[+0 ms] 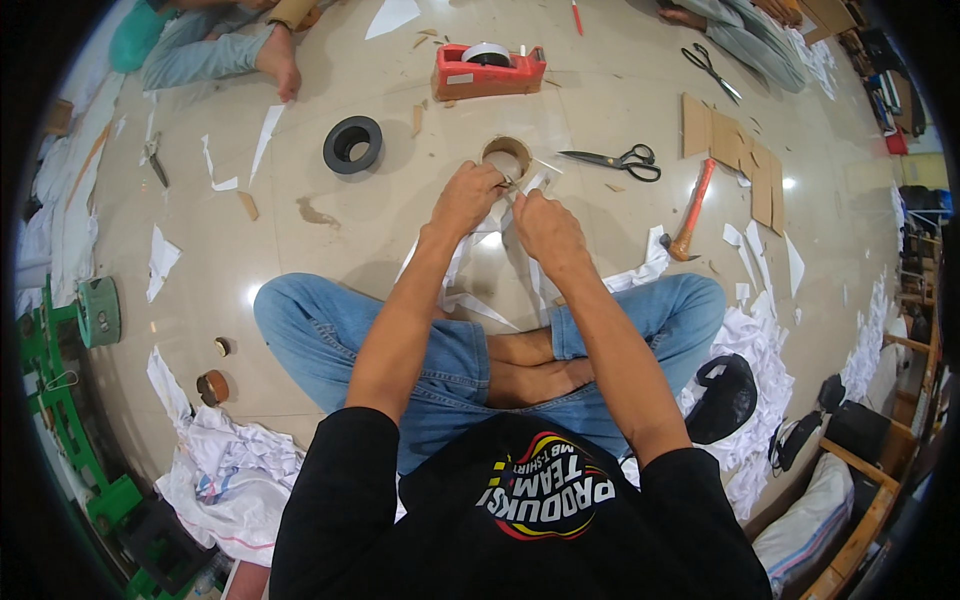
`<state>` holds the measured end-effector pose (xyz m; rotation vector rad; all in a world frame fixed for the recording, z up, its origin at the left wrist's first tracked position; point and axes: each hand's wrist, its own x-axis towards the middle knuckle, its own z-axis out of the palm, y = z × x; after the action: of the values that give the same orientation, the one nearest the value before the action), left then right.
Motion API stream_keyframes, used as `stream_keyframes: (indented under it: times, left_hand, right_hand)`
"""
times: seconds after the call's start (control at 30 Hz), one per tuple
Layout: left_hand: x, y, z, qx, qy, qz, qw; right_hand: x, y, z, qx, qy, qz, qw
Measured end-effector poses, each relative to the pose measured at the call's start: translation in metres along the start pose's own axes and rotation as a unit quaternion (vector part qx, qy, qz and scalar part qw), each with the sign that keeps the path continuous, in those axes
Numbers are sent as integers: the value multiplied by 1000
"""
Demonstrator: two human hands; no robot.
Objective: The person sits on the floor and uses a utility knife to cut a cardboard tube, then applies tape to the edges. They handle the tube and tape repeatedly while other people work nearby.
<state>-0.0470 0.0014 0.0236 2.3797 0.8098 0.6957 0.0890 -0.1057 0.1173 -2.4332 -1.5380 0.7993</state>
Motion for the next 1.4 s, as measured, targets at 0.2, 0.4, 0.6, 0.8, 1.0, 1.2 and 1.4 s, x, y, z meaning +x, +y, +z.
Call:
stream_keyframes:
  times: [0.2, 0.4, 0.6, 0.8, 1.0, 1.2, 1.4]
  left_hand:
    - [1, -4, 1, -19, 15, 5, 1000]
    - [2, -4, -1, -38, 2, -4, 999]
    - [2, -2, -4, -42, -10, -31, 999]
    - [2, -5, -3, -52, -7, -18, 998]
    - [5, -5, -4, -49, -5, -24, 998]
    - [7, -4, -4, -57, 9, -14, 998]
    - [8, -4, -6, -38, -8, -15, 999]
  right_hand:
    - [2, -3, -1, -6, 1, -4, 1000]
    - [9, 10, 9, 21, 5, -12, 1000]
    - [9, 0, 2, -19, 7, -43, 999]
    - [11, -3, -8, 8, -11, -48, 999]
    - [23, 19, 17, 32, 30, -34, 998]
    - [23, 2, -1, 34, -14, -13, 999]
    - [24, -2, 4, 5, 6, -26, 1000]
